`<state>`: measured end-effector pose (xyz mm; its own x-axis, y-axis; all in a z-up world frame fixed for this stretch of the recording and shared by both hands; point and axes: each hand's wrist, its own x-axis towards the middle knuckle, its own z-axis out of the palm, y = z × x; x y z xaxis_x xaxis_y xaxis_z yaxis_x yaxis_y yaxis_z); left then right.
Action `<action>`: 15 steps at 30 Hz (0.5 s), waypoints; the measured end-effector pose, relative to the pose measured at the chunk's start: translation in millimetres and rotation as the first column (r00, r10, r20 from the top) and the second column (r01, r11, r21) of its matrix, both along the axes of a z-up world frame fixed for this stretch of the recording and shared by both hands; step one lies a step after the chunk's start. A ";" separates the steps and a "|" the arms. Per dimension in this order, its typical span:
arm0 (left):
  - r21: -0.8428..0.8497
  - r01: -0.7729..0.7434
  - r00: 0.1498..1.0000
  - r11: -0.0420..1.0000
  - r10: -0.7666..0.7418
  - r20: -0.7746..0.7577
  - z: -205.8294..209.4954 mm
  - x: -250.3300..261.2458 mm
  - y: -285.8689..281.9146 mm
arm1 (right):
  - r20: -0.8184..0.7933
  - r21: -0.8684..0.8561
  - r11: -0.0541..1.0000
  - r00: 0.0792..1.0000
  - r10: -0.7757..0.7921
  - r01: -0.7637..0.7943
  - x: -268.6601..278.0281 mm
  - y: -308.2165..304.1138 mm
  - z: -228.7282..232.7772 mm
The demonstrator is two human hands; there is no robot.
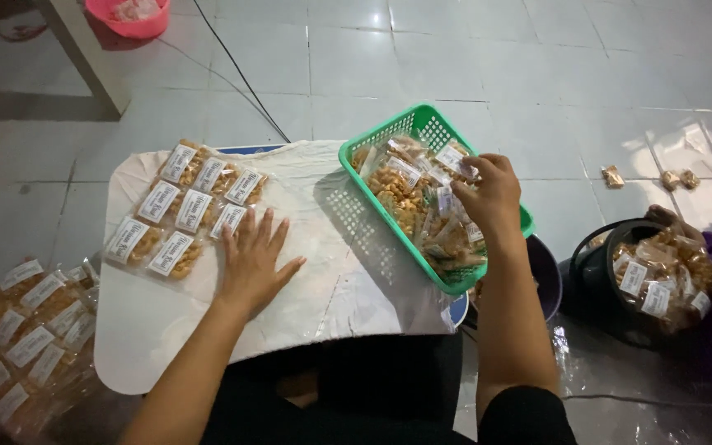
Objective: Inspecting, organizing, and packaging small plastic bags of snacks into a basket.
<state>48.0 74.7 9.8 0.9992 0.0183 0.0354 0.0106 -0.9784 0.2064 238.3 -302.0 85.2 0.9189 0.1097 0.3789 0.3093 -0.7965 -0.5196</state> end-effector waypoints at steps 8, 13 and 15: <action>-0.997 0.017 0.999 0.079 0.046 0.020 100.7 11.0 -76.5 | 0.142 0.322 0.824 0.884 0.446 -0.467 -82.3 71.4 84.6; -0.963 0.079 0.985 -0.259 0.167 0.036 131.4 7.4 -98.0 | 0.030 0.472 0.724 0.830 0.557 -0.503 -124.0 98.2 89.4; -0.962 0.038 0.963 -0.270 0.268 -0.037 130.2 2.8 -96.6 | 0.037 0.623 0.618 0.808 0.588 -0.479 -135.4 107.0 87.0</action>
<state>50.8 -22.0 140.0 0.9532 0.2953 -0.0642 -0.0823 0.4580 0.8851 102.9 -195.0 172.2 0.8202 0.4103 0.3986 0.4528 -0.0398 -0.8907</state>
